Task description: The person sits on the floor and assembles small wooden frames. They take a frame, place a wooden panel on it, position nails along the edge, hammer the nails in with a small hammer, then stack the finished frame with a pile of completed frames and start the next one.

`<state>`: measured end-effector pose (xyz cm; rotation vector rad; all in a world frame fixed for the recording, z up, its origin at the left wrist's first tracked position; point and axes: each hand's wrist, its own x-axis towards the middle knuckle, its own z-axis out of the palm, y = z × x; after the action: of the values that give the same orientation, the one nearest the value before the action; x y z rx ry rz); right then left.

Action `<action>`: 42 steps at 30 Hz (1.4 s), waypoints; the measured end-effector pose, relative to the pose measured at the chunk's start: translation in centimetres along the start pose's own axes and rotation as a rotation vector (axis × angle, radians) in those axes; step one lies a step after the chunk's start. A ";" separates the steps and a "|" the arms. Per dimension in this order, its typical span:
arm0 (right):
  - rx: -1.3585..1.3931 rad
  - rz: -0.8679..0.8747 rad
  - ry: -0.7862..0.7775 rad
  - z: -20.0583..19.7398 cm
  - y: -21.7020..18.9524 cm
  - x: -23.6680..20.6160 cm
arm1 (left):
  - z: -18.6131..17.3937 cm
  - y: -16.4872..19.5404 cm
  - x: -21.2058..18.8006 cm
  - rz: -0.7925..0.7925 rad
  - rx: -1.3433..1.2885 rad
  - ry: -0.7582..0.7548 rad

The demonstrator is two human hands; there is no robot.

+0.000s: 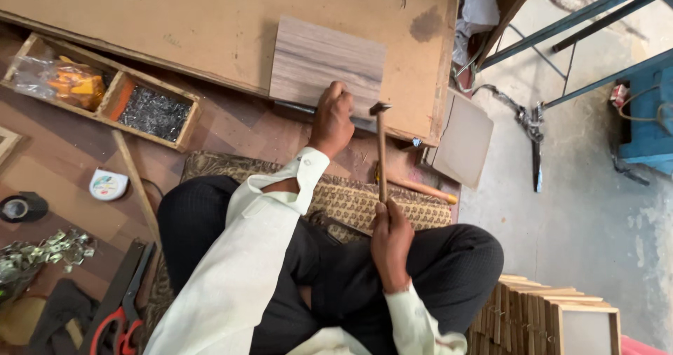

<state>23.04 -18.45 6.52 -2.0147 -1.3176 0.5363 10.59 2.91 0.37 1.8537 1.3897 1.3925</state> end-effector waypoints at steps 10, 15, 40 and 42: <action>0.182 -0.081 0.112 2.3 1.2 -1.0 | 0.0 0.1 0.1 0.062 -0.032 0.051; 0.166 -0.177 0.159 2.5 0.8 -1.6 | -0.2 0.2 0.1 0.100 -0.062 0.048; 0.054 -0.009 -0.002 5.1 3.2 -0.1 | -11.2 -5.0 -0.4 -0.101 0.293 0.107; 0.064 -0.004 -0.009 5.3 3.3 0.1 | -10.7 -4.9 -0.1 -0.118 0.294 0.134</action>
<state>21.75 -17.66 0.50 -1.9595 -1.2942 0.5792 -1.20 2.53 0.73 1.8438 1.8243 1.3319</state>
